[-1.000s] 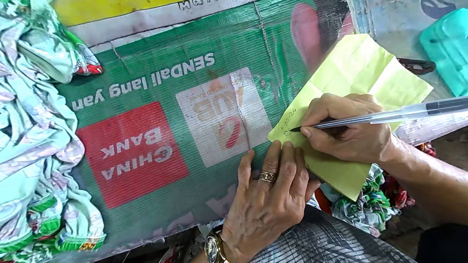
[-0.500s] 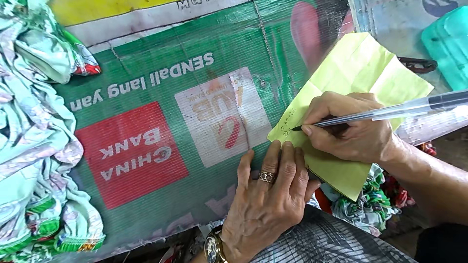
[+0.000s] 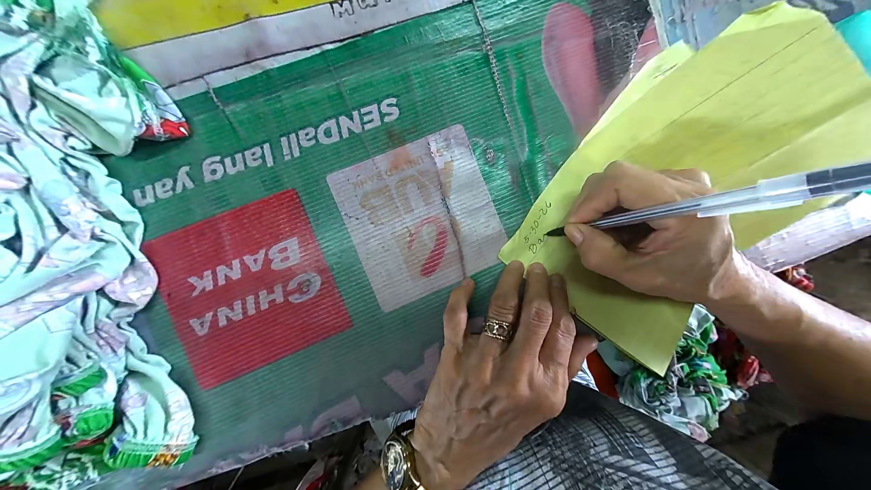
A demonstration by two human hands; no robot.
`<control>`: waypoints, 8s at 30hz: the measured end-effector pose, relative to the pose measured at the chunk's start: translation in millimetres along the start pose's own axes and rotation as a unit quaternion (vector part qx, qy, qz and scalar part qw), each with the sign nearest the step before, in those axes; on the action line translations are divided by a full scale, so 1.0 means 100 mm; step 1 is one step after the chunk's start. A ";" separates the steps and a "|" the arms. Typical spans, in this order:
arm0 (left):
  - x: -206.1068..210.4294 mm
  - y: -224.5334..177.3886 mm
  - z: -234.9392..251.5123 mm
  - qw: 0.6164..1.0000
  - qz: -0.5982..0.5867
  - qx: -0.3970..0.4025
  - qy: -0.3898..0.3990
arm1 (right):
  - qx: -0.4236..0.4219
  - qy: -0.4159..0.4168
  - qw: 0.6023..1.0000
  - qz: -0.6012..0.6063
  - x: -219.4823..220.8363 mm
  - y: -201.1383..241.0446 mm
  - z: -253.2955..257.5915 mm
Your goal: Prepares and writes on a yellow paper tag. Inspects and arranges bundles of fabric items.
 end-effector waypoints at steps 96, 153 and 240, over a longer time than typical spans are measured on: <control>0.21 -0.47 0.29 0.996 0.014 0.092 -0.016 | 0.027 -0.082 0.993 0.085 -0.40 -0.13 -0.35; 0.16 -0.45 0.30 0.996 0.009 0.091 -0.001 | 0.020 -0.040 0.998 0.050 -0.40 -0.13 -0.31; 0.16 -0.44 0.30 0.996 0.014 0.087 -0.001 | 0.107 -0.153 0.966 0.179 -0.64 -0.23 -0.30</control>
Point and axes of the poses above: each hand's wrist, its own z-axis towards the middle knuckle, its own x-axis out of the palm, y = z × x, the point moved 2 cm from there along z, towards the middle knuckle, and after that the axes turned 12 degrees about z, right-handed, at the moved point
